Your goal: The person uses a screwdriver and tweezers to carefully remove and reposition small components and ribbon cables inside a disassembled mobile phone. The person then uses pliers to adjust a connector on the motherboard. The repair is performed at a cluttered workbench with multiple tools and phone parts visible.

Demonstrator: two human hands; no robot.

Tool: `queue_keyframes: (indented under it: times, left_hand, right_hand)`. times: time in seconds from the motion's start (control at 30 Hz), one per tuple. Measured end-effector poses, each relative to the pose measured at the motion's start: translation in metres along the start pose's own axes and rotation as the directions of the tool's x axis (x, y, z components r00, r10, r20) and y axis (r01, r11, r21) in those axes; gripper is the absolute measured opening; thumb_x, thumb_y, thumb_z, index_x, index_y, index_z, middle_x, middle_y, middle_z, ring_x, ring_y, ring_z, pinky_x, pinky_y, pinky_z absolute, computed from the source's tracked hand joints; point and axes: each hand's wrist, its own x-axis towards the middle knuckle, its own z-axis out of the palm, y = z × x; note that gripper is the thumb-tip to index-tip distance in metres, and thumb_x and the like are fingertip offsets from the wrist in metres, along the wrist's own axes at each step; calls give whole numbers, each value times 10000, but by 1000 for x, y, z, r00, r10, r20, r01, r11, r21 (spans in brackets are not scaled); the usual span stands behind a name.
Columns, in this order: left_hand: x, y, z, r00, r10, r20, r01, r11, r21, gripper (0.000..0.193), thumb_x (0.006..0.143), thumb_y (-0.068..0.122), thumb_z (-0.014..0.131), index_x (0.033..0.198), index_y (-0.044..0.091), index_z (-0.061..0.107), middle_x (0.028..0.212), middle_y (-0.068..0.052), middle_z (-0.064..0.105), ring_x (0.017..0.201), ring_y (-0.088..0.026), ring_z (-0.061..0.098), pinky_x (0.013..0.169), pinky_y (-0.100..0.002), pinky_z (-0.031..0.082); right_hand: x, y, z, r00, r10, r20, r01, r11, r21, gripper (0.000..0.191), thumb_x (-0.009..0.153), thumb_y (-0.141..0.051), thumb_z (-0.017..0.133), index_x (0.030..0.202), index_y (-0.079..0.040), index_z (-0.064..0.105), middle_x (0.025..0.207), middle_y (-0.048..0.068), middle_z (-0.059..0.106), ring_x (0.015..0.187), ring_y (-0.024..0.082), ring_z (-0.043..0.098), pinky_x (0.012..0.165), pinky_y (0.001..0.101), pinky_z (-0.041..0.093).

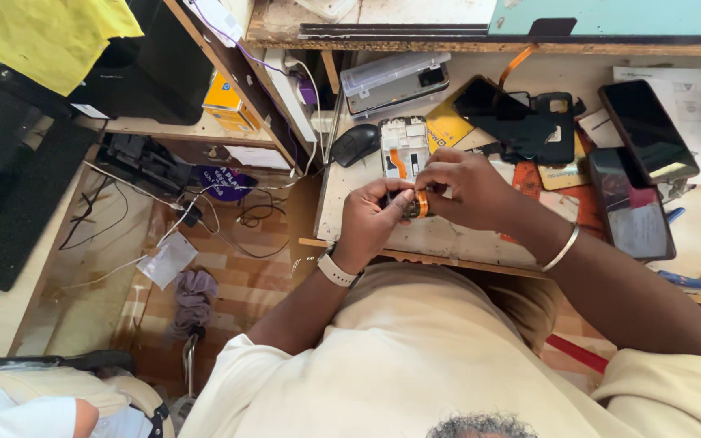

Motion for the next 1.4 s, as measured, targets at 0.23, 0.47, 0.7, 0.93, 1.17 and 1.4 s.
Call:
queue_keyframes:
  times: [0.23, 0.47, 0.7, 0.93, 1.17, 1.4]
  left_hand:
    - [1, -2, -2, 999, 32, 2, -32, 999, -19, 184, 993, 120, 708, 1117, -8, 754, 835, 12, 694, 715, -16, 604, 660, -228, 610]
    - [-2, 4, 3, 998, 45, -37, -46, 999, -28, 178, 983, 116, 714, 1119, 7, 750, 911, -13, 748, 771, -25, 668, 678, -216, 614]
    - [-17, 14, 9, 971, 233, -58, -191, 896, 401, 194, 925, 116, 781, 1101, 34, 764, 888, -60, 752, 681, -56, 608, 612, -229, 501]
    - [-12, 30, 12, 942, 335, -13, -295, 845, 446, 163, 911, 94, 774, 1068, 51, 759, 950, -81, 758, 784, -129, 707, 712, -275, 569]
    - [6, 42, 1, 912, 405, 65, -370, 746, 553, 164, 808, 75, 813, 968, 75, 772, 956, -102, 733, 885, -239, 732, 796, -324, 582]
    - [19, 49, 9, 908, 399, 125, -396, 728, 560, 137, 833, 19, 765, 961, 55, 733, 1105, -142, 659, 972, -290, 720, 828, -362, 598]
  right_hand:
    - [3, -5, -3, 982, 127, -141, -133, 991, -30, 160, 835, -73, 765, 992, -50, 738, 1149, 111, 614, 861, 202, 709, 717, 307, 616]
    - [0, 4, 5, 975, 151, -161, -151, 989, 12, 188, 813, -77, 743, 1000, -63, 756, 1299, 157, 574, 953, 249, 703, 731, 326, 608]
    - [-9, 9, 8, 912, 395, -108, -388, 918, 82, 184, 1000, -197, 740, 989, -13, 731, 791, 89, 607, 657, 146, 530, 553, 314, 412]
    - [-5, -1, 1, 914, 396, -86, -380, 912, 157, 208, 942, -175, 763, 920, 20, 695, 768, 53, 620, 652, 87, 537, 544, 269, 433]
    - [-7, -3, 1, 948, 267, -172, -254, 963, 95, 205, 962, -154, 765, 944, 29, 673, 876, 61, 641, 716, 106, 607, 592, 277, 493]
    - [-3, 0, 2, 926, 139, -352, -161, 986, -35, 114, 904, -36, 769, 921, 34, 681, 1059, 138, 670, 823, 197, 687, 686, 302, 552]
